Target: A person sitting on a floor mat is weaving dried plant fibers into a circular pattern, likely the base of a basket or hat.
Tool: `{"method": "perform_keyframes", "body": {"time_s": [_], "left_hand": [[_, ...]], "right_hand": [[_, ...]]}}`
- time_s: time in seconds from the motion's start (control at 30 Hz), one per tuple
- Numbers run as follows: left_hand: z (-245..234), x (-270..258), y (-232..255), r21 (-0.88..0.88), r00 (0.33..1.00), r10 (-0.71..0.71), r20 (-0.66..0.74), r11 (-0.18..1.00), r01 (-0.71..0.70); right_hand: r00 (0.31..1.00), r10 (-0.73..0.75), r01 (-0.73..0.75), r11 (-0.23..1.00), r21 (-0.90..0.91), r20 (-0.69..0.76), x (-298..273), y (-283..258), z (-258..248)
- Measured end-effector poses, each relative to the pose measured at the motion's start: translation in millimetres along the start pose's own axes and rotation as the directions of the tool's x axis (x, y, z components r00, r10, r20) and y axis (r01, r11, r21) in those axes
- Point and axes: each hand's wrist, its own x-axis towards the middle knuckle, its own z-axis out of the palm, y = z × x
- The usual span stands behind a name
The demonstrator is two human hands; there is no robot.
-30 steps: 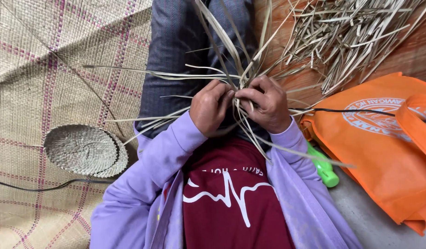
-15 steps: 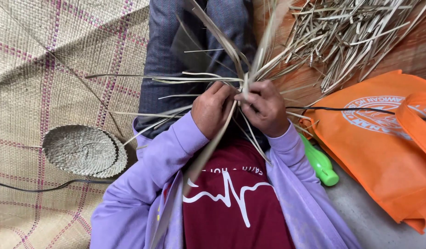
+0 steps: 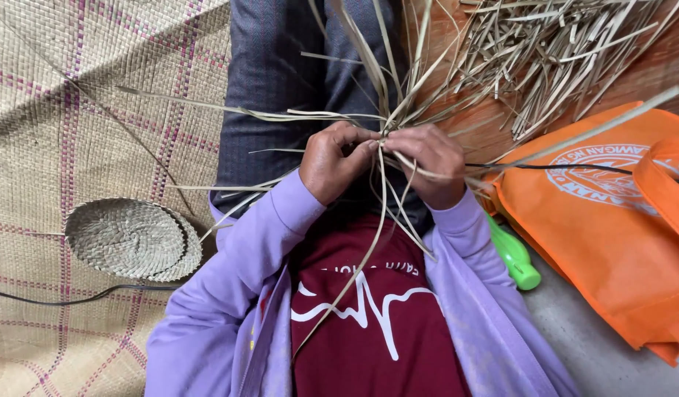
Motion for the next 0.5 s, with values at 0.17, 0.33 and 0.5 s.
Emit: {"method": "perform_keyframes", "body": {"time_s": [0.17, 0.33, 0.5], "left_hand": [[0, -3, 10, 0.019, 1.000, 0.011, 0.022, 1.000, -0.011], [3, -5, 8, -0.028, 0.990, -0.139, 0.001, 0.990, 0.139], [7, -6, 4, -0.095, 0.986, -0.168, -0.008, 0.982, 0.166]], "right_hand": [[0.986, 0.156, -0.160, 0.983, -0.091, -0.051, 22, -7, 9], [0.923, 0.385, -0.378, 0.902, 0.207, 0.005, 30, -15, -3], [0.898, 0.403, -0.421, 0.904, 0.075, 0.176, 33, -22, -16]]}}
